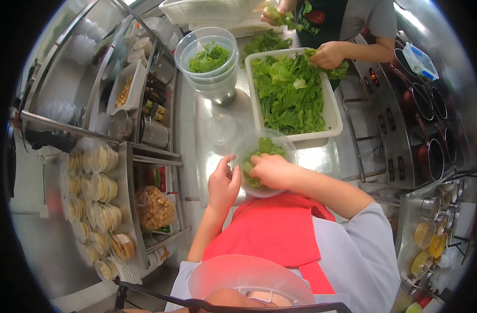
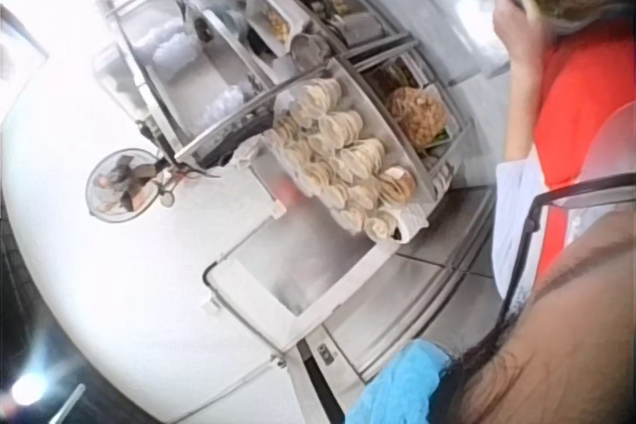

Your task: The person places torn lettuce leaves into clear plastic bowls and adds a spoonful of chickpeas to each. The person repeats this process for multiple bowls, stacking them as they are filled.

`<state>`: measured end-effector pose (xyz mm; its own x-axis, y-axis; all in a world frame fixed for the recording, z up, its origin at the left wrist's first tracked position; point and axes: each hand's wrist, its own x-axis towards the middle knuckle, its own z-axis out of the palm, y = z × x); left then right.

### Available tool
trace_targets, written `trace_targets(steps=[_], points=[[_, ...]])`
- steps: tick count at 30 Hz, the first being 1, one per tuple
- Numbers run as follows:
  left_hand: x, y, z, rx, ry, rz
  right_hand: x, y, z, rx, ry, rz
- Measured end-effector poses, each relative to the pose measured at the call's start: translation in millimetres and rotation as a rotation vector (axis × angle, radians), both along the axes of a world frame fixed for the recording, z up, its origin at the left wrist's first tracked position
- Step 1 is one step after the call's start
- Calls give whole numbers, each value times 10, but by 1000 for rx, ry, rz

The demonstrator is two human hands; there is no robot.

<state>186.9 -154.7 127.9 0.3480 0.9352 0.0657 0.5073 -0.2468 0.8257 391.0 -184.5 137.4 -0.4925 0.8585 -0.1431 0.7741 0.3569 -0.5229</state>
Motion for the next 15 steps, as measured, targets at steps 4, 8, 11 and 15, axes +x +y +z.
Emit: trace_targets(steps=[4, 8, 11, 15], points=[[-29, 51, -44, -3, 5, -8, -269, 13, -207, 41, -297, 35], [-90, 157, -47, -63, 81, 7, 166, 235, 130, -126, 272, -18], [-159, 196, -33, -63, 106, 65, 829, 652, 227, -29, 670, -604], [-192, 330, -81, -65, -23, 39, 1365, 976, -402, 220, -147, -756]])
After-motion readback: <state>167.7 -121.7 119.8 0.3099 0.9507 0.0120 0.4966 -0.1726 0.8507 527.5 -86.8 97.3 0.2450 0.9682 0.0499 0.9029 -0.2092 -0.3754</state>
